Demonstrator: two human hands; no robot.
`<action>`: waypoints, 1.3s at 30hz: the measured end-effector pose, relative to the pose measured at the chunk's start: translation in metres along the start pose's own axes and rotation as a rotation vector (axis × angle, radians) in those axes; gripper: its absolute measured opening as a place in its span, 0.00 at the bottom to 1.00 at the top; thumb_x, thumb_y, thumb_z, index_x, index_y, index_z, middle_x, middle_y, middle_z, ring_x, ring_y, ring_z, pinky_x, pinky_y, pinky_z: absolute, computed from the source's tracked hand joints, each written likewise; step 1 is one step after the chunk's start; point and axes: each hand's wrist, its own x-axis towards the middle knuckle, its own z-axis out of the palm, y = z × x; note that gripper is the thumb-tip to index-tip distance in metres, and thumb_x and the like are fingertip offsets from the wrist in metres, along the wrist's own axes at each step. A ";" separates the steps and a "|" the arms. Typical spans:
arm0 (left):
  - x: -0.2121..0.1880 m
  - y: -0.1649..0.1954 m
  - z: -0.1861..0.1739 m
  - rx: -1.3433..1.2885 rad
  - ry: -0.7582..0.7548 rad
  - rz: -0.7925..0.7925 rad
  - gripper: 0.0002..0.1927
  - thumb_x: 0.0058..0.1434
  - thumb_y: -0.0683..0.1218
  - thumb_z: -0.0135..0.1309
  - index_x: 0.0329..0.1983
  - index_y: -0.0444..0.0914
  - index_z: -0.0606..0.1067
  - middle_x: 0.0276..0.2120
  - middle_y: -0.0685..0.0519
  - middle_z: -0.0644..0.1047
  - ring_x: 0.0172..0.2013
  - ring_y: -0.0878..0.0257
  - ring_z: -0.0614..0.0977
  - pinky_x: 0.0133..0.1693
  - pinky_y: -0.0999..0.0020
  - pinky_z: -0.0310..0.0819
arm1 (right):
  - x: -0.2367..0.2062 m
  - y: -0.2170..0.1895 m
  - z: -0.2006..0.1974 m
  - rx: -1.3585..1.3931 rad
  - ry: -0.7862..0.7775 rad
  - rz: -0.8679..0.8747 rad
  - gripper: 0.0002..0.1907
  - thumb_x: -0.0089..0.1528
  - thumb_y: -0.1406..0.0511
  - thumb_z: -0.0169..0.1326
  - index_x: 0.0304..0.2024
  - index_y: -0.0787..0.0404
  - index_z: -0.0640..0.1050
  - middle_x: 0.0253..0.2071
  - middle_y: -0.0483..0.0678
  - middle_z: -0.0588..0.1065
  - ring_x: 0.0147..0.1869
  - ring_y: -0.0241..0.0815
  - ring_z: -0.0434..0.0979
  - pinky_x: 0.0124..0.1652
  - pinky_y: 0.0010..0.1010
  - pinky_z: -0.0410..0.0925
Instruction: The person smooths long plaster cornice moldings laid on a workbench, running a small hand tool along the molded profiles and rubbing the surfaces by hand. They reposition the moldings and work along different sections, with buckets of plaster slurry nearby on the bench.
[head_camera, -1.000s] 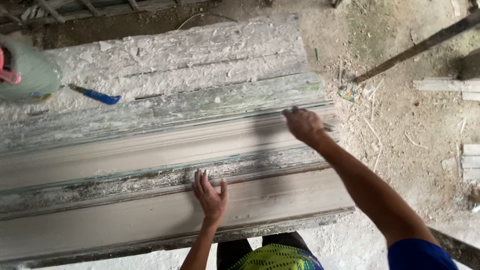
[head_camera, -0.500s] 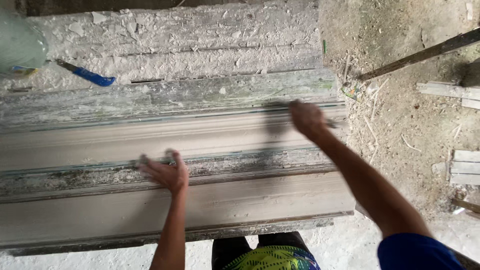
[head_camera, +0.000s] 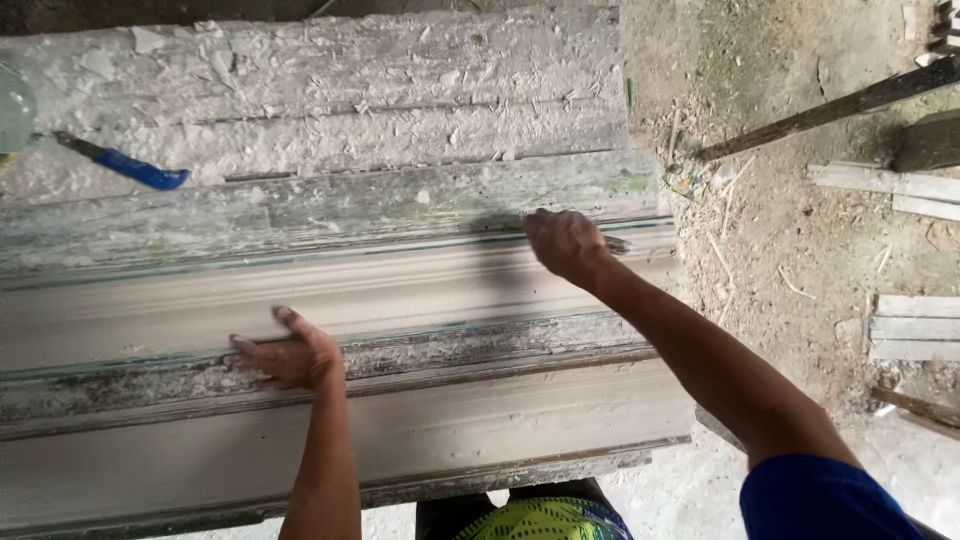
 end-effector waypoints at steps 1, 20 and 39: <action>0.000 0.001 -0.001 0.019 -0.008 0.001 0.54 0.65 0.80 0.30 0.81 0.37 0.47 0.77 0.31 0.43 0.78 0.36 0.41 0.71 0.31 0.27 | -0.015 0.011 0.009 -0.074 0.105 -0.035 0.16 0.71 0.64 0.38 0.54 0.65 0.73 0.25 0.47 0.72 0.21 0.31 0.66 0.16 0.25 0.65; 0.005 -0.008 0.007 0.068 0.042 0.050 0.56 0.63 0.81 0.31 0.79 0.36 0.50 0.76 0.33 0.50 0.76 0.36 0.45 0.69 0.28 0.31 | -0.060 0.030 -0.004 0.289 -0.265 0.219 0.24 0.69 0.67 0.37 0.68 0.63 0.63 0.58 0.66 0.70 0.22 0.39 0.73 0.13 0.30 0.69; 0.009 -0.012 0.012 0.109 0.070 0.039 0.58 0.62 0.84 0.29 0.80 0.38 0.50 0.77 0.30 0.45 0.77 0.34 0.44 0.70 0.28 0.30 | -0.109 0.082 -0.014 0.240 -0.368 0.137 0.18 0.77 0.58 0.33 0.52 0.59 0.73 0.42 0.55 0.78 0.19 0.31 0.69 0.12 0.25 0.64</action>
